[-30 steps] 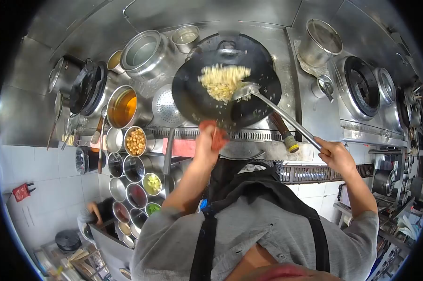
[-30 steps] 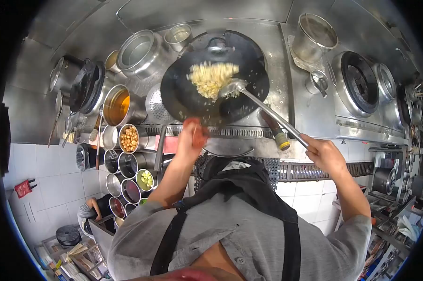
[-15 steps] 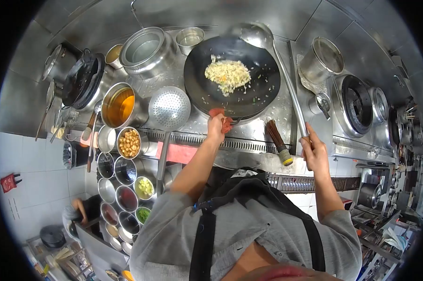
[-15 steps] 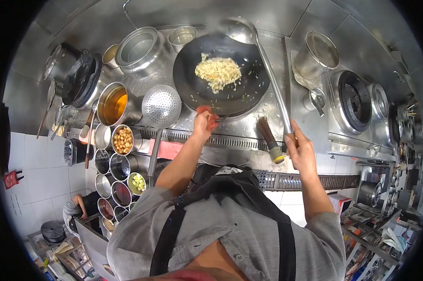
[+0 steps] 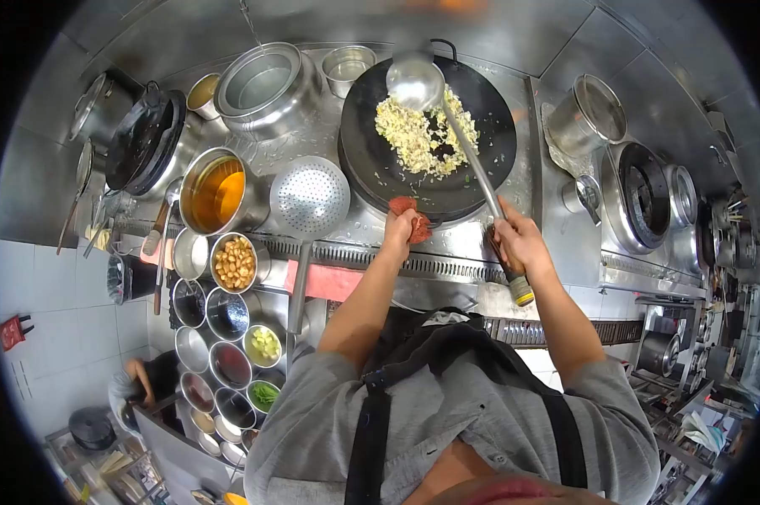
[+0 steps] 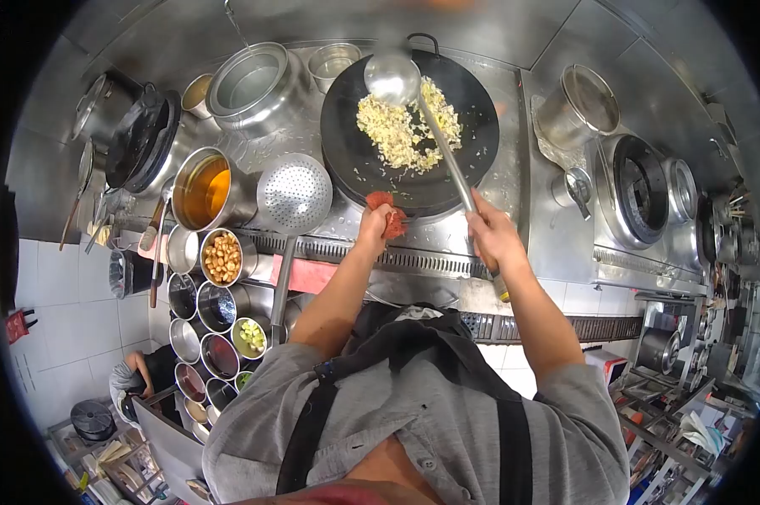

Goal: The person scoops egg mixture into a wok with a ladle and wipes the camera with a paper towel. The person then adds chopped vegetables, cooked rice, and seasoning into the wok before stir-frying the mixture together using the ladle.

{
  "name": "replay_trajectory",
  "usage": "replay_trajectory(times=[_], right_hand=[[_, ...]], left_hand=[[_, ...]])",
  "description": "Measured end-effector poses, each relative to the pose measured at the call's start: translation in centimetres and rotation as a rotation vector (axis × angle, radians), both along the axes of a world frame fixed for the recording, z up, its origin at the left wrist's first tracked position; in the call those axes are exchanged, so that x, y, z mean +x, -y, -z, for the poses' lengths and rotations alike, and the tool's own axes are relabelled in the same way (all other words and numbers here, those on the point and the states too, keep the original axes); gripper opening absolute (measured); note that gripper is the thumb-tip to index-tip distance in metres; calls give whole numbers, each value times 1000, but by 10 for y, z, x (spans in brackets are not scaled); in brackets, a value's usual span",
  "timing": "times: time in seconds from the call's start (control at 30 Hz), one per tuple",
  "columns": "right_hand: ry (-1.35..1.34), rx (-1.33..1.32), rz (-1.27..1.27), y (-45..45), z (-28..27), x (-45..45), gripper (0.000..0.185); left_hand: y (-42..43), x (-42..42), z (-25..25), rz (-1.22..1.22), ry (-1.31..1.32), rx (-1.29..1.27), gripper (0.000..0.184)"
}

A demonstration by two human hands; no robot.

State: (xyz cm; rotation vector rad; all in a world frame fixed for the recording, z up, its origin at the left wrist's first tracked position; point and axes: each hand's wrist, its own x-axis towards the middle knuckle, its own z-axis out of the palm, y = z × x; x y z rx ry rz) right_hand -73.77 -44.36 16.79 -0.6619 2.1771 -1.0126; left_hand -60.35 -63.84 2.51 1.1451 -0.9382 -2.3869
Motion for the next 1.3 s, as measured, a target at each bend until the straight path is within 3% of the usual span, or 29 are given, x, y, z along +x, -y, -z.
replay_trajectory(times=[0.03, 0.1, 0.17, 0.23, 0.3, 0.33, 0.4, 0.43, 0.5, 0.53, 0.57, 0.63, 0.67, 0.77, 0.83, 0.93, 1.0, 1.03, 1.1, 1.2, 1.3], right_hand=[[327, -17, 68, -3, 4, 0, 52], [259, 87, 46, 5, 28, -13, 54], [-874, 66, -244, 14, 39, -18, 55], [-887, 43, -256, 7, 21, -10, 53], [-11, 119, 7, -7, -15, 13, 51], [-15, 120, 5, -14, -7, 13, 51], [316, 47, 121, -33, 24, 8, 50], [321, 50, 134, -34, 31, 6, 50], [-325, 167, -23, -22, 38, -12, 50], [-204, 94, 29, -14, 15, -8, 50], [-202, 89, 33, -13, 16, -10, 50], [140, 3, 166, -11, 16, -15, 50], [144, 5, 166, -3, 21, -19, 50], [65, 97, 167, 28, 25, -11, 50], [-122, 153, 6, 35, 3, 3, 50], [-63, 224, -136, -23, 6, -2, 52], [-385, 61, -247, -77, 25, -21, 51], [-384, 59, -254, -82, 22, -29, 51], [-511, 306, -152, -82, 10, -43, 53], [-705, 487, -167, -27, 41, -46, 58], [-732, 374, -258, 0, 45, -8, 63]], left_hand=[[2, 0, -3, -2, -2, 1, 25], [0, 2, -11, 20, -7, 30, 24], [4, 2, -6, 66, 3, 6, 27], [5, 3, -3, 106, 14, -12, 30], [4, 3, -2, 82, 2, -23, 30], [5, 2, -3, 81, -2, -22, 30], [3, 3, -3, 58, 3, -9, 31], [0, 5, -2, 70, 7, -5, 31], [4, 2, -4, 101, 55, -11, 31], [4, 3, -2, 106, 61, -13, 31], [5, 2, 3, 85, 49, -15, 30], [4, -1, 10, 32, 20, -11, 27], [3, 0, 4, 32, 24, -9, 27], [4, 0, -7, 72, 58, 24, 27], [5, 1, -3, 70, 37, 18, 27], [7, 2, 2, 87, 47, 13, 27], [5, 0, 1, 68, 42, 1, 27], [4, 1, 0, 46, 44, -11, 27], [2, 4, -7, 48, 60, 2, 26], [2, 1, -13, 58, 74, 7, 23], [3, 3, -21, 74, 86, -5, 21]])
